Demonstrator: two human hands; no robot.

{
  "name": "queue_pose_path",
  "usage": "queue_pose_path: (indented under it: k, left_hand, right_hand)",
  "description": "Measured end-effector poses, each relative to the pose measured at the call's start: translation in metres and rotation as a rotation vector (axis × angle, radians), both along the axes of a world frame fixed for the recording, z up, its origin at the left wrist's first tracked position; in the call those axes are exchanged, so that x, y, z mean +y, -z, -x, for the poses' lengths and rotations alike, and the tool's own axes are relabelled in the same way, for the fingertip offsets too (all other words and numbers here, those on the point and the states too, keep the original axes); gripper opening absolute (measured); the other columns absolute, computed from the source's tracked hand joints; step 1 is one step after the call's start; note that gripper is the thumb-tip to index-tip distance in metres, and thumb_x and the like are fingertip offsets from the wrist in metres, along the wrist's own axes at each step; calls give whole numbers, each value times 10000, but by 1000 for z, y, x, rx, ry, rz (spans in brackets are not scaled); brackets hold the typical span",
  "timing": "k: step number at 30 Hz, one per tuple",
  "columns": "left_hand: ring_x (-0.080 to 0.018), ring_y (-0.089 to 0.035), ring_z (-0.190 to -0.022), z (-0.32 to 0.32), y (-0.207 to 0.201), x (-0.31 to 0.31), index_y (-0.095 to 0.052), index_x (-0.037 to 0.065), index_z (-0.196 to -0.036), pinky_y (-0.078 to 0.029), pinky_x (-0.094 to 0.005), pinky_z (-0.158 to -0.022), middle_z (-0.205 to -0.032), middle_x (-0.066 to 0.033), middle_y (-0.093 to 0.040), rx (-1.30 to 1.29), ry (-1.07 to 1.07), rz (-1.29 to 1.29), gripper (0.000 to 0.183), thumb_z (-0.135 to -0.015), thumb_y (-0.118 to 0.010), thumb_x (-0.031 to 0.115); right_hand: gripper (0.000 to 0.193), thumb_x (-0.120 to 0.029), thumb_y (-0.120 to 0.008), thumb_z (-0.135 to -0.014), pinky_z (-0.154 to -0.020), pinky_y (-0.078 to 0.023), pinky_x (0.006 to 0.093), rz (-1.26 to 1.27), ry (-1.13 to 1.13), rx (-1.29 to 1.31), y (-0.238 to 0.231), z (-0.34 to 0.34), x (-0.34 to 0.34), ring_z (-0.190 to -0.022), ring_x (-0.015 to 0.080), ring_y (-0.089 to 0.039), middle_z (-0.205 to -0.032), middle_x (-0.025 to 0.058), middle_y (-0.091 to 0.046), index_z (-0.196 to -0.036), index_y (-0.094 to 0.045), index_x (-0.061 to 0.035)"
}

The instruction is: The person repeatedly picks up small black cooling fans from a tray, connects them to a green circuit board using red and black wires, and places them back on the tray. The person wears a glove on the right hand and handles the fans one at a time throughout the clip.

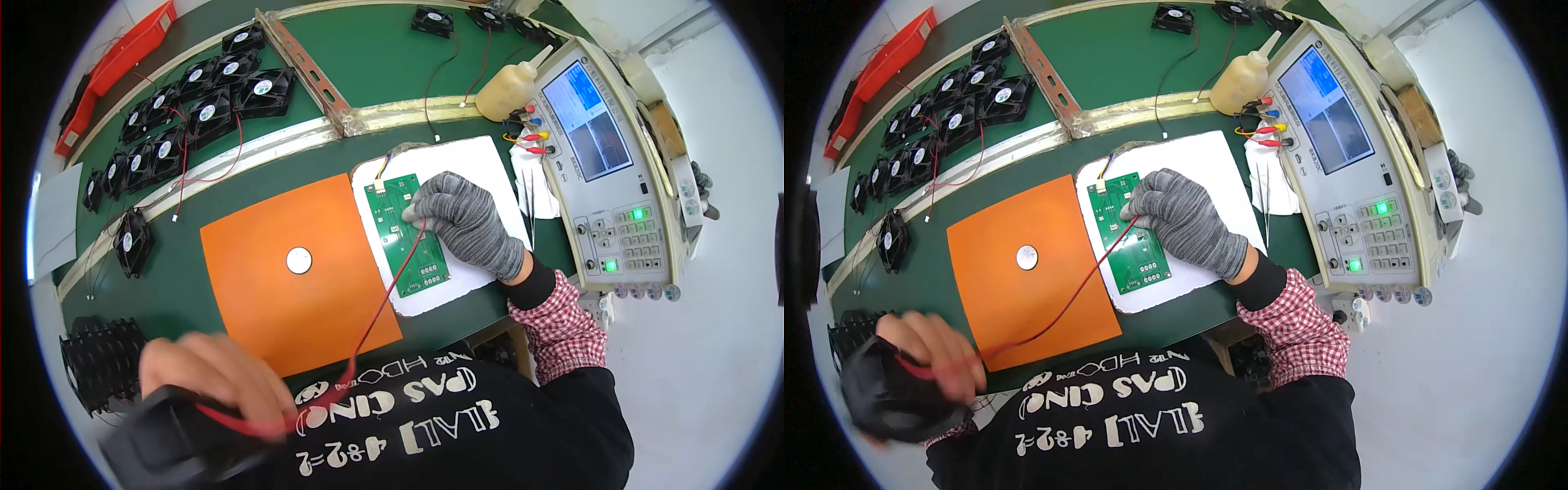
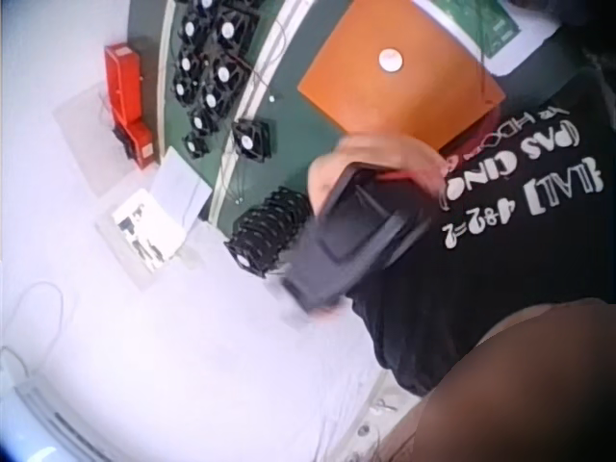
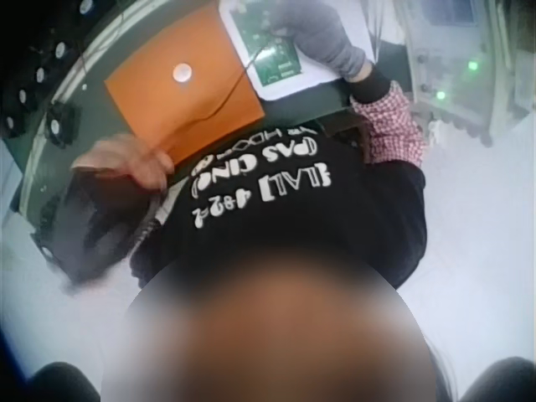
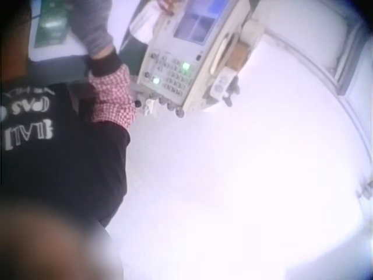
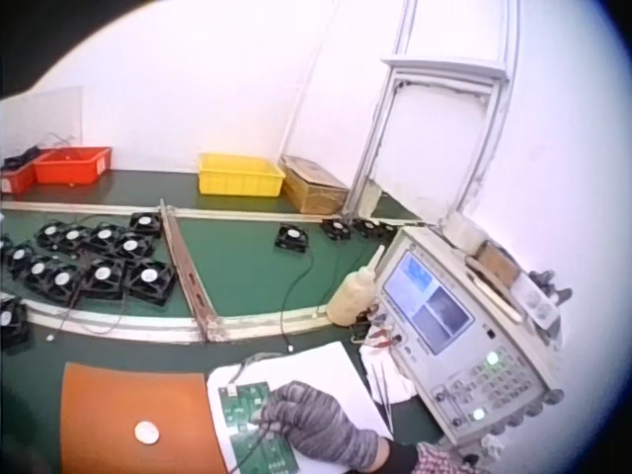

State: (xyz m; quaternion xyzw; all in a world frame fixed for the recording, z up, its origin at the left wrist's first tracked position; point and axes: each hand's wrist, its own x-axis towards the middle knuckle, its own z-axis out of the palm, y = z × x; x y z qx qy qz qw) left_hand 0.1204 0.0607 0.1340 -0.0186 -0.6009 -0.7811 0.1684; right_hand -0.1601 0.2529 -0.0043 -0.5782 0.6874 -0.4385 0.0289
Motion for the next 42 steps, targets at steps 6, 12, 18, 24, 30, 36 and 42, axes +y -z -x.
queue_pose_path:
  k: [6,12,18,24,30,36,42]
  left_hand:
    - [-382,-619,-1089,-10,22,-5,-569,-87,-1148,-471,-447,-979,-1133,-257,-631,237,-898,1728,464,-790,-686,184]
    - [-397,-399,-1355,176,29,-55,-437,13,-1405,-309,-465,-1127,-1453,-189,-444,294,-638,1433,800,-694,-792,110]
    - [-387,-387,-1301,203,94,-189,-453,27,-1351,-258,-419,-1153,-1298,-184,-480,-318,-394,1684,844,-591,-800,144]
    - [-326,-474,-1133,154,56,-70,-516,57,-1246,-403,-375,-997,-1134,-140,-456,46,-404,1233,743,-547,-765,89]
    - [-290,-464,-1107,105,56,-21,-506,44,-1272,-408,-368,-954,-1153,-137,-445,237,-203,1120,869,-488,-872,124]
    - [-280,-469,-1083,83,68,-28,-493,37,-1268,-419,-373,-937,-1154,-143,-446,124,-391,1177,884,-492,-894,172]
    - [-272,-486,-1121,62,77,-56,-508,30,-1261,-398,-358,-980,-1201,-131,-474,4,-907,1334,775,-572,-843,150]
  right_hand:
    - [175,-63,-757,-710,-719,-526,362,3,-18,84,-2,-1,-6,-814,268,-632,-848,75,-638,-870,-694,-95]
    - [143,2,-704,-790,-750,-534,317,99,92,-319,1,-3,10,-823,210,-668,-868,75,-672,-909,-680,-73]
    - [316,-78,-777,-767,-730,-520,266,81,161,-298,-8,-6,1,-768,145,-633,-905,55,-658,-1064,-672,-54]
    - [702,-209,-854,-698,-786,-532,281,191,106,-108,-11,-5,4,-858,144,-624,-1227,98,-570,-1317,-546,-91]
    - [1108,-326,-883,-647,-991,-476,343,79,-205,-309,-39,-36,-9,-1347,249,-428,-1501,148,-365,-1522,-240,-103]
    - [239,-81,-710,-835,-750,-533,298,-54,-44,-113,-49,-41,11,-808,205,-652,-867,72,-642,-1074,-706,-67]
    - [180,-98,-694,-844,-757,-525,327,-176,-163,-226,-48,-37,42,-815,241,-657,-852,94,-650,-1017,-704,-48]
